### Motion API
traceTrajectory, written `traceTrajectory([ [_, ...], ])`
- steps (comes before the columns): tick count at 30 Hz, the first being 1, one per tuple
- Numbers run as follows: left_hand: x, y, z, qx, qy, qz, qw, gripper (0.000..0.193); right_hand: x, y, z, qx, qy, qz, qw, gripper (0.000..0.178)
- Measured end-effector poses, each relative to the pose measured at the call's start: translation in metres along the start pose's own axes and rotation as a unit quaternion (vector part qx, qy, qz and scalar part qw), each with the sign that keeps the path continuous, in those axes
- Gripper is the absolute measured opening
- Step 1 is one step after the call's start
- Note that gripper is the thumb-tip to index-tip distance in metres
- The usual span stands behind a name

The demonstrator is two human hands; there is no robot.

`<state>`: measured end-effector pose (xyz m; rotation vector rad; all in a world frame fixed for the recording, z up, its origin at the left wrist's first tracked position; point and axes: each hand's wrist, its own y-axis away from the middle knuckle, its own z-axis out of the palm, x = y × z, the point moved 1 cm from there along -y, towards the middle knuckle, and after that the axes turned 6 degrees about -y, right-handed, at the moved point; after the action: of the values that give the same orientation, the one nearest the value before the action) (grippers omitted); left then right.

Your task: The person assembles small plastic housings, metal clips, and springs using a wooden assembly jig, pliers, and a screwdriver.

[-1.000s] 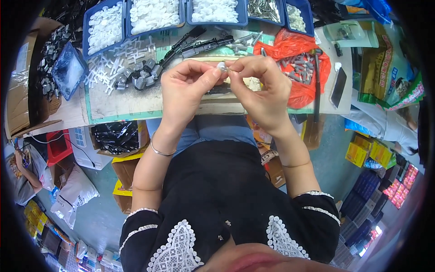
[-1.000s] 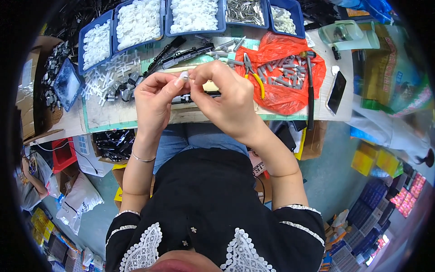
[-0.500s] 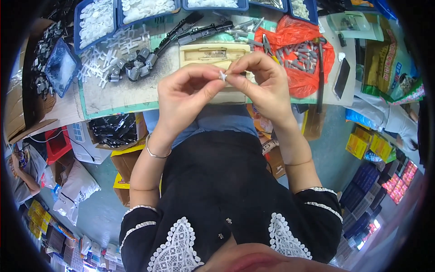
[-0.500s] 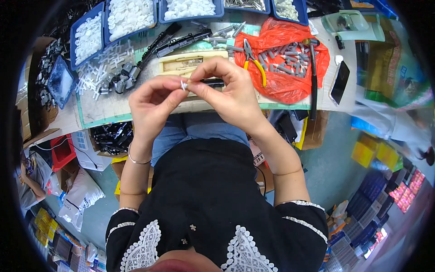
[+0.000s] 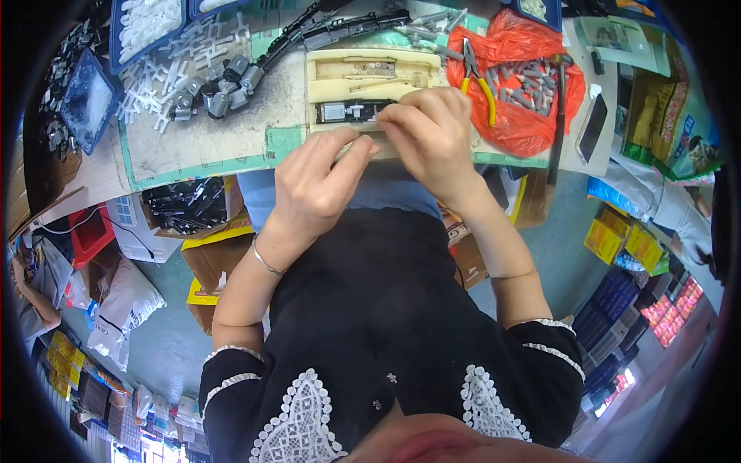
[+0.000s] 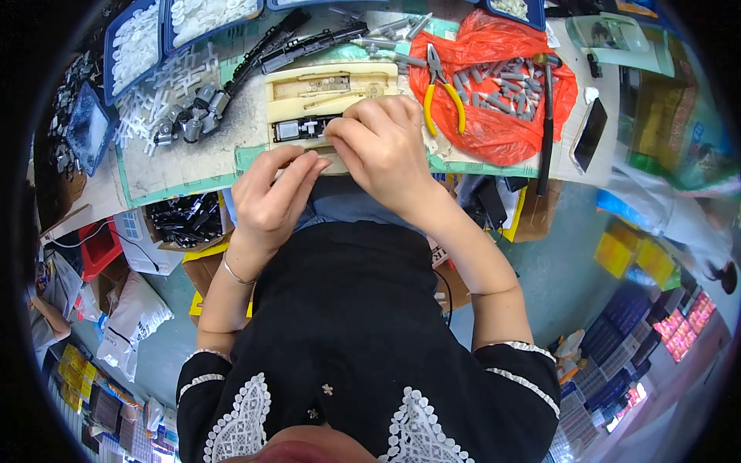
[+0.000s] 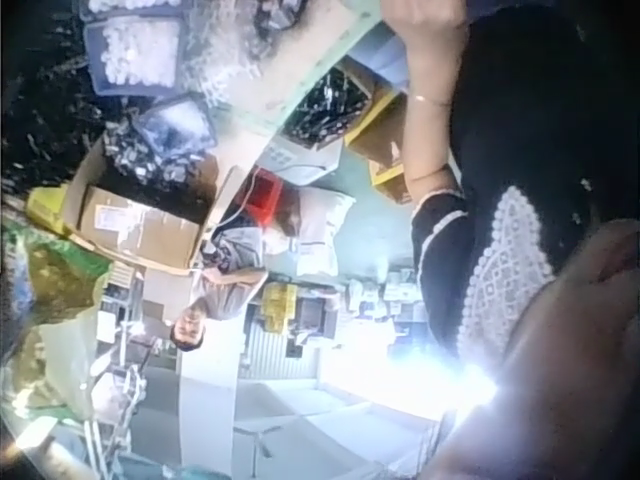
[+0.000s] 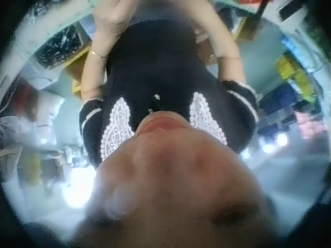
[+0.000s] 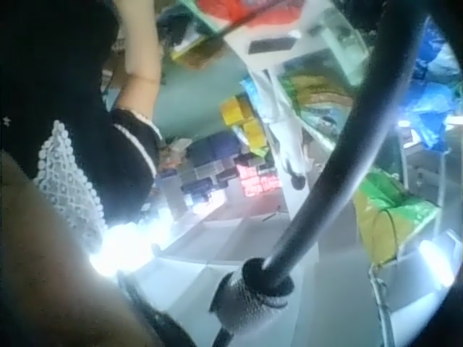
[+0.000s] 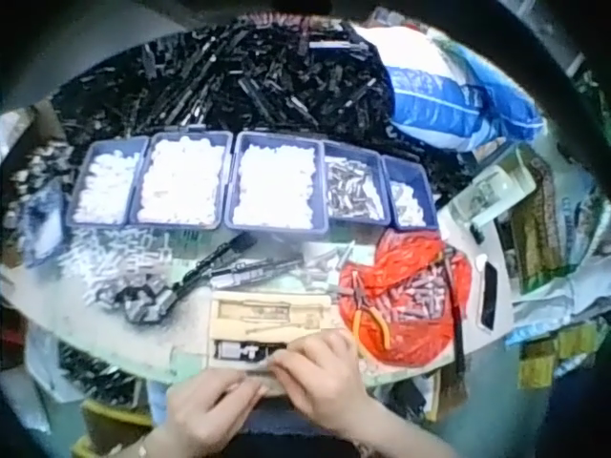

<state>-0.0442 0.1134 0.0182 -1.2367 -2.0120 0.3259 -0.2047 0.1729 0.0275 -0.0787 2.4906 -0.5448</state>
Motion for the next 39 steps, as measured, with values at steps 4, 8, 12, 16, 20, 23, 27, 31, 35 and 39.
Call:
traceTrajectory([
  [4,-0.001,0.003,0.001,-0.052,-0.063,-0.019,0.997,0.019,0.009,0.002,0.014,-0.010,0.001,-0.001,1.000,0.011],
  [8,0.001,0.013,0.006,-0.071,-0.091,-0.018,0.993,0.026,0.005,-0.002,0.008,-0.031,-0.005,0.002,1.000,0.009],
  [12,0.005,0.018,0.014,-0.108,-0.129,-0.023,0.985,0.039,0.003,-0.006,0.005,-0.072,0.009,0.008,0.997,0.010],
  [16,0.013,0.018,0.020,-0.116,-0.165,-0.030,0.979,0.043,0.000,-0.006,0.004,-0.071,0.012,0.014,0.997,0.011],
  [20,0.020,0.018,0.023,-0.117,-0.197,-0.038,0.973,0.044,-0.002,-0.008,0.002,-0.086,0.024,0.013,0.996,0.011],
  [23,0.020,0.015,0.022,-0.141,-0.232,-0.047,0.961,0.042,0.001,-0.007,-0.003,-0.101,0.024,0.012,0.995,0.014],
  [27,-0.008,0.016,0.005,-0.087,-0.137,-0.031,0.986,0.038,0.013,-0.023,-0.028,-0.038,-0.014,0.035,0.999,0.023],
  [31,-0.023,0.005,-0.006,-0.057,-0.145,-0.029,0.987,0.031,0.059,-0.078,-0.060,0.075,-0.010,-0.004,0.997,0.022],
  [35,-0.027,-0.013,-0.001,-0.032,-0.111,-0.007,0.993,0.014,0.135,-0.126,-0.058,0.013,0.240,0.061,0.969,0.029],
  [39,-0.032,-0.019,-0.018,-0.033,-0.062,-0.031,0.997,0.012,0.139,-0.145,-0.042,-0.076,0.295,0.101,0.947,0.018],
])
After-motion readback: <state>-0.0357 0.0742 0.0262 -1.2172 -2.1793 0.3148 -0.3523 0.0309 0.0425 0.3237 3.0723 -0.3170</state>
